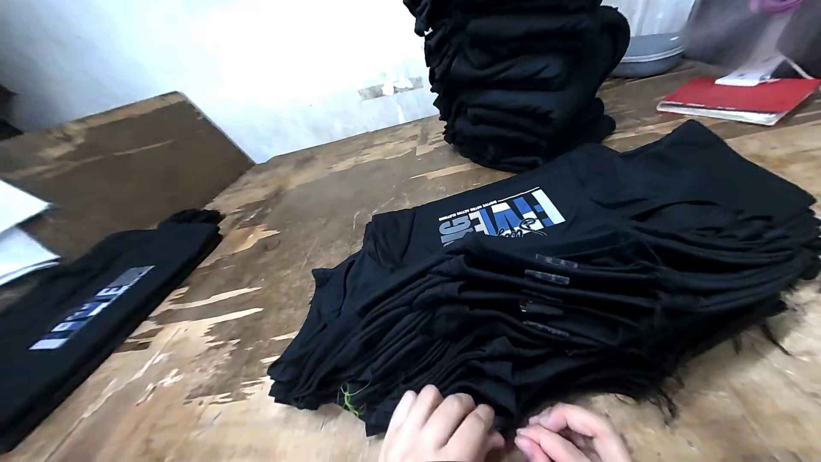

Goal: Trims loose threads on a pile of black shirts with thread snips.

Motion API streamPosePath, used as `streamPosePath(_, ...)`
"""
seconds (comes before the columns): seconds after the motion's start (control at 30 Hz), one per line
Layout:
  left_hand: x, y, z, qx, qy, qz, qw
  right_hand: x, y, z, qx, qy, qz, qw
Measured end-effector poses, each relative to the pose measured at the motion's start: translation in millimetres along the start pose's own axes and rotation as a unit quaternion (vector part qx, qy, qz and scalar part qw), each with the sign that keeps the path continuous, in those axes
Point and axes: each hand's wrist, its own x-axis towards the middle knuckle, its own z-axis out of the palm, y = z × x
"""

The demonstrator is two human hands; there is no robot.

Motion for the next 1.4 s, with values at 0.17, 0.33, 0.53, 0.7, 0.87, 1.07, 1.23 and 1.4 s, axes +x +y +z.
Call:
streamPosePath(0.17,11.3,-18.1,-7.3,-0.040,-0.115,0.050,0.991,-0.2,5.9,-25.4,-0.095,-0.119,0.014,0.988)
streamPosePath(0.33,29.8,-68.9,21.6,-0.156,-0.090,0.062,0.982,4.3,-1.7,-24.2,-0.155,-0.157,0.014,0.975)
streamPosePath(0.53,45.8,-83.3,4.7,-0.280,-0.219,0.077,0.931,18.3,-8.6,3.8,-0.159,-0.127,0.040,0.978)
streamPosePath(0.7,43.3,-85.2,7.8,-0.335,-0.214,0.090,0.913,15.8,-11.1,20.8,-0.068,-0.087,0.102,0.989)
streamPosePath(0.87,35.0,-81.5,5.3,-0.345,-0.190,0.071,0.916,12.8,-8.9,-0.8,0.009,-0.147,0.074,0.986)
streamPosePath(1.07,11.9,-64.4,0.1,-0.253,-0.049,0.037,0.966,13.5,-5.9,-13.9,0.003,-0.171,0.060,0.983)
streamPosePath(1.23,-23.1,-44.9,-5.2,-0.011,0.083,0.101,0.991,12.0,-3.8,-14.2,0.018,-0.178,0.059,0.982)
streamPosePath(1.4,-31.6,-21.3,14.2,0.134,0.115,0.121,0.977,13.0,-4.8,-13.9,0.021,-0.181,0.054,0.982)
